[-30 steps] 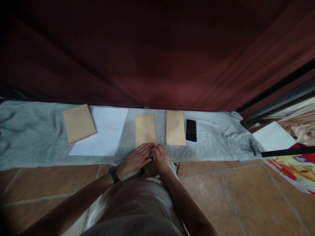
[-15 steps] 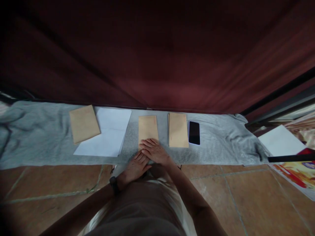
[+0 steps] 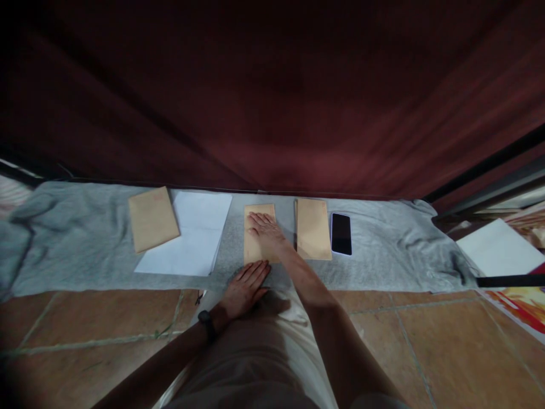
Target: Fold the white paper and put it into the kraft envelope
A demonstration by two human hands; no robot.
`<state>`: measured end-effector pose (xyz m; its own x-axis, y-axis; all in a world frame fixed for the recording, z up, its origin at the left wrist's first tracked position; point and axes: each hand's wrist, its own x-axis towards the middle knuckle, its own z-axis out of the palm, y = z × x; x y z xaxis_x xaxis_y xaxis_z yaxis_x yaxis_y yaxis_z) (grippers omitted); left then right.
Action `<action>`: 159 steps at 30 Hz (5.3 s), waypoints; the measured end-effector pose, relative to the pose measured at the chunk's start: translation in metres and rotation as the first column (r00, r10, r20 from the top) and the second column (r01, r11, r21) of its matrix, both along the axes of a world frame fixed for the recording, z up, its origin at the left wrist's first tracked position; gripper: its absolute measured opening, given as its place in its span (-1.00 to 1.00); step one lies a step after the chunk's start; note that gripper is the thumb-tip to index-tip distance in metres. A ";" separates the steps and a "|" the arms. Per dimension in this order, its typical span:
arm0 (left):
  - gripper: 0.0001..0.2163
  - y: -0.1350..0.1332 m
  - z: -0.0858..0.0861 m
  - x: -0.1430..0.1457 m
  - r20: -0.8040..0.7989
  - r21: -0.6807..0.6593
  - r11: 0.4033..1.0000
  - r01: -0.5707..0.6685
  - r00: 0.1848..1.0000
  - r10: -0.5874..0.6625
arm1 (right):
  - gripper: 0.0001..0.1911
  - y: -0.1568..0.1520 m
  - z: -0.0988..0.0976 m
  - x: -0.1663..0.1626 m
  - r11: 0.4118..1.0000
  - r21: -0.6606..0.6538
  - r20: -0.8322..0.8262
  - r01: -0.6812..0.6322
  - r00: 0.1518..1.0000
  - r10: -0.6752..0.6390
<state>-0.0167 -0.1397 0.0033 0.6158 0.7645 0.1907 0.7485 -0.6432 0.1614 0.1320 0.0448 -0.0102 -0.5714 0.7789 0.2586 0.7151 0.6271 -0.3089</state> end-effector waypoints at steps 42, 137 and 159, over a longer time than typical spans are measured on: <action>-0.55 -0.004 -0.008 0.001 -0.008 0.108 0.994 -0.013 1.000 0.014 | -0.41 -0.170 0.018 0.059 1.000 -0.017 0.053 -0.014 0.998 0.015; -0.48 0.021 0.014 -0.012 -0.036 -0.007 0.997 0.071 0.997 -0.071 | -0.50 -0.195 0.004 0.050 0.911 0.070 0.002 0.408 0.913 -0.409; -0.60 0.023 0.014 -0.028 0.092 0.012 1.000 0.014 0.996 -0.015 | -0.49 -0.195 0.002 0.051 0.911 0.081 -0.003 0.403 0.915 -0.405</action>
